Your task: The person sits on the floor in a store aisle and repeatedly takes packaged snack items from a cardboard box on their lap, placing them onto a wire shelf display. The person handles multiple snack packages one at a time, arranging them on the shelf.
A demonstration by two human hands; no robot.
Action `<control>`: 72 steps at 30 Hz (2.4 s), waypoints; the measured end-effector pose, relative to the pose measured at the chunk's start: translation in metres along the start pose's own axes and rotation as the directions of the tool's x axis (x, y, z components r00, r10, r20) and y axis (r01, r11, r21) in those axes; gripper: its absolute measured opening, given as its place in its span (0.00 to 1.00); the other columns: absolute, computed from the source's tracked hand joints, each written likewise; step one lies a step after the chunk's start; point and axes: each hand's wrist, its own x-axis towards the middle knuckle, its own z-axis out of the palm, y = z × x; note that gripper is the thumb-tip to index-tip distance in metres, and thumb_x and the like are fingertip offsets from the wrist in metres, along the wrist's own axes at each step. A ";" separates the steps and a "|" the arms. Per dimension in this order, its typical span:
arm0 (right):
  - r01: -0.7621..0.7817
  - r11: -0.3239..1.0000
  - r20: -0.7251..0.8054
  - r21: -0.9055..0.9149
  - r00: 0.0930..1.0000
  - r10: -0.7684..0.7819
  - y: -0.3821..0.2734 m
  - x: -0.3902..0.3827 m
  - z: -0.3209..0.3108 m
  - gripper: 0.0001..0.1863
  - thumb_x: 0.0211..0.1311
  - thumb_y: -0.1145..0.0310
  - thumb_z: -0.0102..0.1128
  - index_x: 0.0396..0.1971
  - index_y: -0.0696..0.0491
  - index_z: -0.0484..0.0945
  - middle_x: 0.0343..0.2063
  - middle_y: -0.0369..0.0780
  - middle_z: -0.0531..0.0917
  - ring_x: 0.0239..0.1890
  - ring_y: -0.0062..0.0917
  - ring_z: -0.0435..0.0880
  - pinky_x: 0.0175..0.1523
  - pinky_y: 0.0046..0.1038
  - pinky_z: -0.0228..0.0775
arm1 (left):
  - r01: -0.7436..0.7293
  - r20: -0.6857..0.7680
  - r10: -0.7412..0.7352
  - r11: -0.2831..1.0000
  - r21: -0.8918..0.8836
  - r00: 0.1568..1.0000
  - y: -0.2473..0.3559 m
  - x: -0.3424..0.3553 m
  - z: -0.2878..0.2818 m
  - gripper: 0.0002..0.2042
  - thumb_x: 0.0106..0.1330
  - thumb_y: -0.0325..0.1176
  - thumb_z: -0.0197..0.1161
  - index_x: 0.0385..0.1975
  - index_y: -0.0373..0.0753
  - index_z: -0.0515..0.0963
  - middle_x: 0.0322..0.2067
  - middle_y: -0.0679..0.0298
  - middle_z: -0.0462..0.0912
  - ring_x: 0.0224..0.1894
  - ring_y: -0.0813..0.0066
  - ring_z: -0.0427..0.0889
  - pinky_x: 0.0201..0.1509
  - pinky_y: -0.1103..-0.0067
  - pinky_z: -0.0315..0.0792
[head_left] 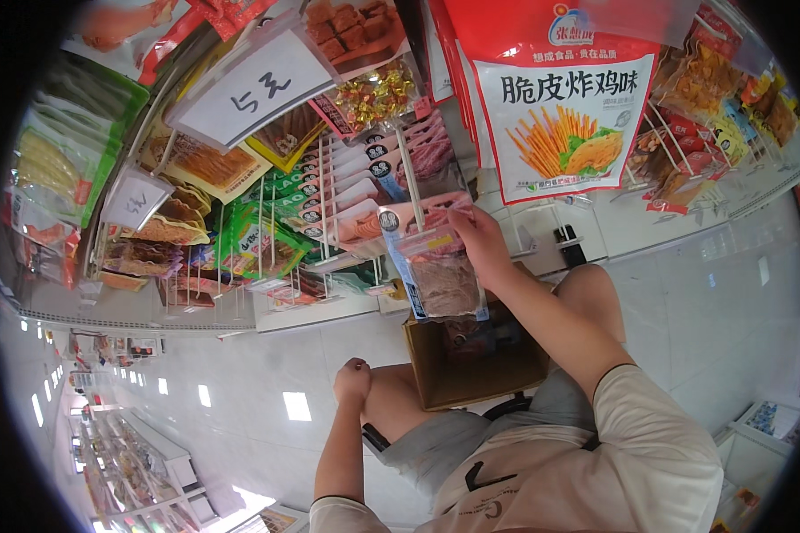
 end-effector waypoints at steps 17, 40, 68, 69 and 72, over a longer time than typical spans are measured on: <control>0.366 0.696 -0.113 -0.617 0.835 -0.539 -0.006 0.105 0.029 0.23 0.71 0.60 0.71 0.57 0.58 0.77 0.46 0.47 0.87 0.47 0.36 0.87 0.52 0.34 0.78 | -0.019 -0.059 0.018 1.000 -0.015 0.998 -0.011 0.000 0.006 0.17 0.70 0.45 0.58 0.48 0.48 0.89 0.46 0.50 0.91 0.52 0.45 0.88 0.57 0.57 0.81; 0.499 0.029 0.441 -0.866 0.736 0.513 0.327 -0.140 -0.151 0.32 0.81 0.50 0.47 0.80 0.40 0.63 0.76 0.56 0.67 0.71 0.50 0.76 0.75 0.48 0.67 | -0.094 -0.212 0.052 0.977 -0.194 0.976 0.015 -0.012 -0.005 0.13 0.70 0.40 0.58 0.45 0.43 0.86 0.41 0.52 0.90 0.45 0.47 0.88 0.52 0.57 0.81; 0.428 0.018 0.240 -0.904 0.471 0.849 0.296 -0.117 -0.197 0.28 0.77 0.53 0.55 0.72 0.47 0.75 0.70 0.53 0.76 0.72 0.47 0.73 0.78 0.42 0.62 | -0.151 -0.303 0.073 0.959 -0.241 0.950 0.010 -0.018 0.005 0.11 0.70 0.37 0.58 0.43 0.43 0.85 0.41 0.51 0.90 0.44 0.45 0.88 0.49 0.56 0.81; 0.408 -0.005 0.248 -0.913 0.566 0.786 0.295 -0.116 -0.205 0.27 0.76 0.54 0.55 0.71 0.48 0.75 0.69 0.52 0.77 0.71 0.47 0.74 0.78 0.41 0.62 | -0.158 -0.304 0.079 0.957 -0.244 0.949 0.010 -0.015 0.008 0.11 0.70 0.37 0.59 0.42 0.42 0.85 0.41 0.51 0.90 0.44 0.45 0.88 0.49 0.56 0.81; 0.381 0.021 0.335 -0.924 0.785 0.521 0.289 -0.118 -0.207 0.25 0.76 0.58 0.56 0.67 0.50 0.77 0.64 0.51 0.80 0.68 0.45 0.77 0.77 0.41 0.62 | -0.165 -0.299 0.083 0.951 -0.260 0.951 0.009 -0.006 0.014 0.10 0.70 0.37 0.59 0.42 0.42 0.85 0.40 0.52 0.90 0.43 0.46 0.88 0.48 0.56 0.81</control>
